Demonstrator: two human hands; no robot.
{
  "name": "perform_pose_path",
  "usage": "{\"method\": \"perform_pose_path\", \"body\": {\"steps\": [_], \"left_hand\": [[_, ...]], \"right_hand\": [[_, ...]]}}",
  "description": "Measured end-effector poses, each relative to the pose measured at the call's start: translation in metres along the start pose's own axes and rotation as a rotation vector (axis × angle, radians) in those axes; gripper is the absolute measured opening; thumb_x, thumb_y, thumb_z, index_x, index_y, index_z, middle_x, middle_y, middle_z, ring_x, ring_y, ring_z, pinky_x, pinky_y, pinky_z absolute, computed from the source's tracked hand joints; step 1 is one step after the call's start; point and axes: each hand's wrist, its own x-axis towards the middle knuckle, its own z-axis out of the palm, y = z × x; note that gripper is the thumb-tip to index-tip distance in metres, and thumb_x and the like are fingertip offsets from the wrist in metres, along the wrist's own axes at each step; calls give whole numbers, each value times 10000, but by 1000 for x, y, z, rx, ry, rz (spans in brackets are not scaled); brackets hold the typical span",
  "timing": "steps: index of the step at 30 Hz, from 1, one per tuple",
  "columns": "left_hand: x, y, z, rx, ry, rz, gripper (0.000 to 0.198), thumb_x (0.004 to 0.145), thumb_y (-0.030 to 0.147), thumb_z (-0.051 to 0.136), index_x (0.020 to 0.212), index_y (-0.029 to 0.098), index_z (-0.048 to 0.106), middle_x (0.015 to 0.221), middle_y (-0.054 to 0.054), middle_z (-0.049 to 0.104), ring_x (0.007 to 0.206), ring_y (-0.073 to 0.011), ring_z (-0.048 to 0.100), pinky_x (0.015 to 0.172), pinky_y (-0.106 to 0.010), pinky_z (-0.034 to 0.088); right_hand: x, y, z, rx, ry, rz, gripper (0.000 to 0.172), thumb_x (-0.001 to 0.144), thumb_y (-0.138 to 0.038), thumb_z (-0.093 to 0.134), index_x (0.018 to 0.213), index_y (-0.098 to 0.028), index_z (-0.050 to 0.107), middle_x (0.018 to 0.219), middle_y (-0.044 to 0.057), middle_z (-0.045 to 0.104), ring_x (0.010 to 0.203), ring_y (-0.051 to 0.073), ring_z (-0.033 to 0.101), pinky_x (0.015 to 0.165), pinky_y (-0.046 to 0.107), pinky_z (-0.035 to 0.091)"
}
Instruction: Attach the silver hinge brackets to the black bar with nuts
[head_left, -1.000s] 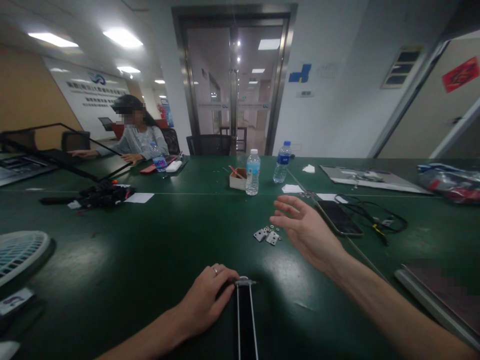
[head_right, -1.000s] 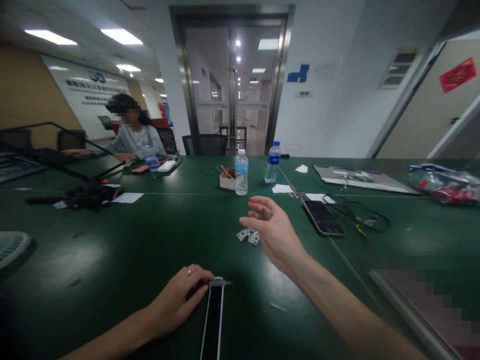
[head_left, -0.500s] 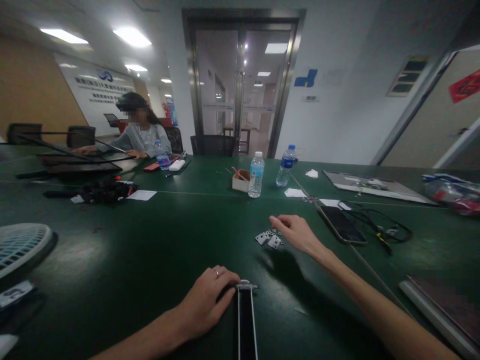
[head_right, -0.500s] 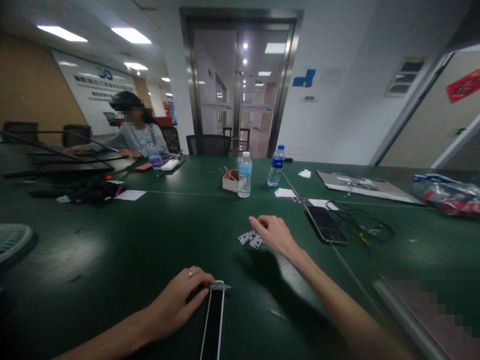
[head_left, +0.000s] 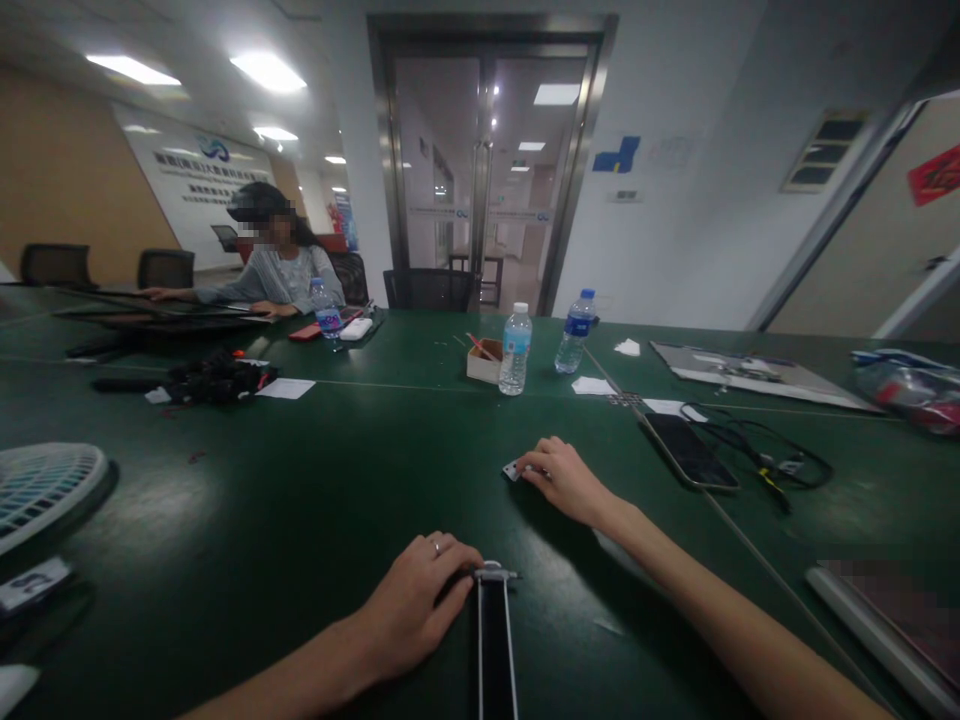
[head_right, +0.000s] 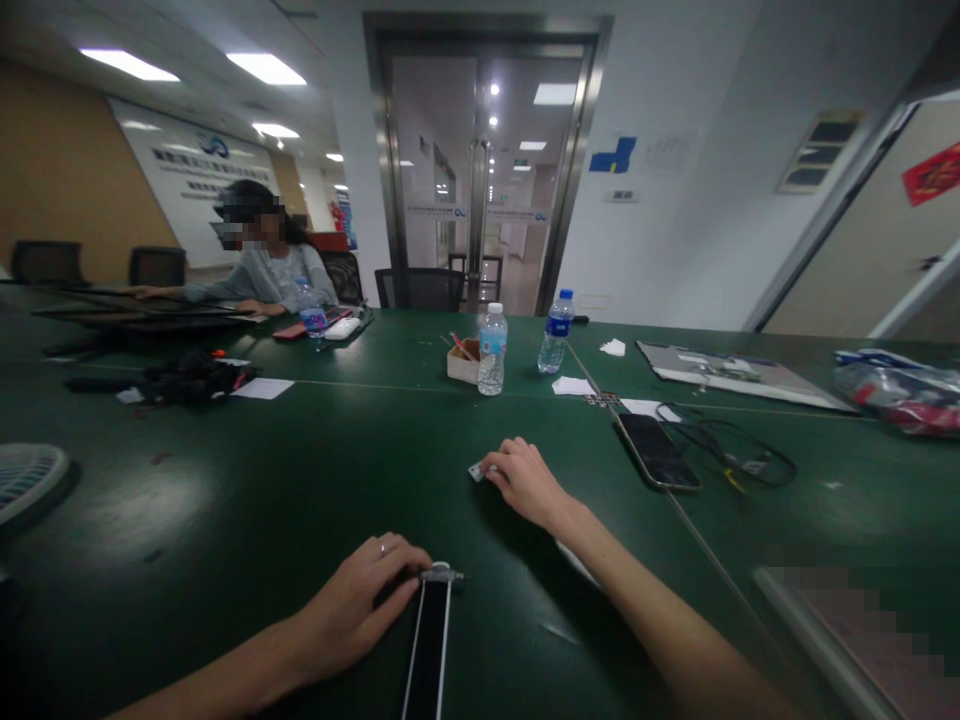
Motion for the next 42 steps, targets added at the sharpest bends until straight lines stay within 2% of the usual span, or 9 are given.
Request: {"method": "perform_pose_path", "body": {"steps": [5,12,17,22,27,30,34,38,42], "left_hand": [[-1,0,0,-13,7,-3,240,914,153,427,1093,220,572,1053,-42,599,934,-201,543,844,-351,443],[-1,-1,1,-16,3,0,249,908,135,440,1100,220,573,1060,-42,599,934,-204,541,824,-348,446],[-1,0,1,-16,-5,-9,241,912,142,442,1100,214,575,1050,-44,596,930,-203,540,826,-349,445],[-2,-2,1,-23,-13,-17,247,918,147,446,1115,225,573,1061,-36,589,943,-204,534,816,-344,446],[-2,-4,1,-37,-17,-17,250,921,153,445,1118,239,571,1071,-27,587,946,-202,533,812,-335,449],[-2,-4,2,-36,-1,-21,242,918,153,447,1104,239,577,1056,-25,592,940,-202,538,815,-335,450],[-2,-5,3,-30,-4,-16,243,919,161,447,1114,237,572,1071,-27,591,952,-202,537,826,-334,451],[-2,-6,3,-25,-11,-11,241,919,162,439,1107,233,571,1058,-27,594,940,-198,537,826,-334,449],[-1,-5,2,-20,-19,-8,243,920,158,435,1112,224,569,1070,-35,592,945,-201,535,825,-337,448]], "right_hand": [[-2,7,-6,60,88,-3,286,894,-223,497,1158,-200,606,1041,83,523,962,197,507,844,324,426],[-5,22,-25,-61,-172,3,232,848,-173,519,1002,-204,689,984,85,561,947,215,528,830,317,427],[-3,21,-31,5,-82,-14,195,870,-206,504,954,-189,679,961,73,563,942,197,531,835,304,420],[0,35,-47,-71,77,145,202,861,-199,494,944,-145,670,938,91,595,913,202,543,818,296,412],[-6,58,-43,-239,-29,308,221,815,-142,492,914,-124,688,916,115,625,880,222,565,753,284,405],[-8,62,-39,-283,-87,355,223,802,-124,489,912,-129,683,922,116,631,898,228,575,731,274,405],[-7,50,-41,-234,-88,251,250,827,-203,532,1041,-133,641,968,123,613,874,223,583,753,290,421],[-6,29,-44,-108,-229,23,198,818,-220,581,995,-196,666,940,76,611,846,196,591,759,279,434],[-7,21,-41,-86,-293,-38,208,802,-194,606,993,-223,684,994,70,603,901,206,592,794,294,443]]}}
